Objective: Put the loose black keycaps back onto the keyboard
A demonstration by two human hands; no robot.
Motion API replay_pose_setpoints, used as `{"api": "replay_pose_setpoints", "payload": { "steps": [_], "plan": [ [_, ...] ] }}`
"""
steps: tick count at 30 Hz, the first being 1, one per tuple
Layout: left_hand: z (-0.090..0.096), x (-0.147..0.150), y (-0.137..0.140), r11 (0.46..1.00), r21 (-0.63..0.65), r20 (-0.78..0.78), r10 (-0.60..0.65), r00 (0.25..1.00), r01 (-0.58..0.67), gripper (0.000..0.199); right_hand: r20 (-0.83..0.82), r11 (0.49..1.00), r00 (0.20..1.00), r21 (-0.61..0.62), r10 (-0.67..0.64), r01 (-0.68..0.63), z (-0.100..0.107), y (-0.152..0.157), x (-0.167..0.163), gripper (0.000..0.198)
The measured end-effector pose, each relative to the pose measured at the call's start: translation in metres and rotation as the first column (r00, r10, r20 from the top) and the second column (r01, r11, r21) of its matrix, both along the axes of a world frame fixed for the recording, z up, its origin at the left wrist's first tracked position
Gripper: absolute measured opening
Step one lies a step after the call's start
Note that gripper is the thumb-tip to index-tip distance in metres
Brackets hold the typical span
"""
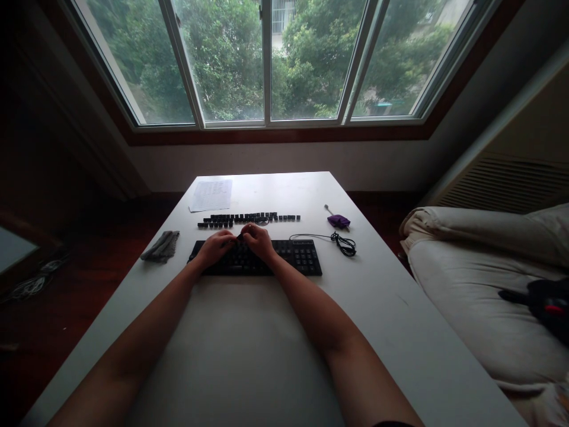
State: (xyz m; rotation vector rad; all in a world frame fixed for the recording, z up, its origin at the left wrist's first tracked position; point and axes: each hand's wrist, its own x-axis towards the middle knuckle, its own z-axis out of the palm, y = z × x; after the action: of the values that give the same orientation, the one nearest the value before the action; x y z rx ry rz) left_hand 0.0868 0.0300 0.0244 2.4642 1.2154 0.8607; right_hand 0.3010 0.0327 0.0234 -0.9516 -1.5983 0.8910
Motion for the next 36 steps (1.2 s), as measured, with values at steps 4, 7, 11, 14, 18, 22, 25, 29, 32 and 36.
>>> {"api": "replay_pose_setpoints", "payload": {
  "steps": [4, 7, 11, 14, 18, 22, 25, 29, 32, 36],
  "plan": [
    [0.003, 0.0, -0.001, 0.999, -0.015, 0.054, 0.03, 0.998, -0.029, 0.025, -0.026, 1.0, 0.999, -0.001, -0.023, 0.023, -0.003, 0.003, -0.001, 0.015],
    [0.006, 0.001, -0.003, 0.998, -0.052, 0.089, 0.046, 0.995, -0.041, 0.027, -0.053, 0.999, 0.998, -0.009, -0.043, 0.043, -0.004, 0.004, 0.0, 0.014],
    [0.009, 0.001, -0.002, 0.994, -0.074, 0.114, 0.086, 0.99, -0.078, 0.02, -0.08, 0.999, 0.996, -0.017, -0.045, 0.044, -0.003, 0.004, 0.0, 0.014],
    [0.009, 0.0, 0.001, 0.993, -0.079, 0.089, 0.09, 0.992, -0.083, 0.016, -0.069, 0.998, 0.996, -0.022, -0.064, 0.062, -0.002, 0.004, 0.0, 0.014],
    [0.007, 0.001, 0.006, 0.993, -0.086, 0.053, 0.079, 0.995, -0.075, 0.017, -0.062, 0.993, 0.992, -0.028, -0.114, 0.112, -0.001, 0.003, 0.0, 0.013],
    [0.005, 0.002, 0.013, 0.991, -0.116, 0.035, 0.076, 0.996, -0.072, 0.021, -0.071, 0.988, 0.986, -0.036, -0.154, 0.152, 0.0, 0.002, 0.0, 0.013],
    [0.005, 0.002, 0.021, 0.988, -0.131, 0.003, 0.084, 0.996, -0.083, 0.022, -0.068, 0.986, 0.984, -0.039, -0.165, 0.162, 0.0, 0.002, 0.0, 0.013],
    [0.004, 0.002, 0.028, 0.985, -0.143, -0.026, 0.093, 0.995, -0.096, 0.022, -0.061, 0.985, 0.984, -0.035, -0.17, 0.168, 0.0, 0.002, 0.001, 0.013],
    [0.002, 0.002, 0.029, 0.986, -0.15, -0.011, 0.073, 0.997, -0.074, 0.022, -0.064, 0.986, 0.984, -0.022, -0.167, 0.166, 0.0, 0.002, 0.0, 0.013],
    [0.002, 0.003, 0.026, 0.989, -0.146, 0.055, 0.033, 0.998, -0.024, 0.021, -0.063, 0.985, 0.983, -0.011, -0.17, 0.17, 0.0, 0.003, 0.0, 0.012]
  ]
}}
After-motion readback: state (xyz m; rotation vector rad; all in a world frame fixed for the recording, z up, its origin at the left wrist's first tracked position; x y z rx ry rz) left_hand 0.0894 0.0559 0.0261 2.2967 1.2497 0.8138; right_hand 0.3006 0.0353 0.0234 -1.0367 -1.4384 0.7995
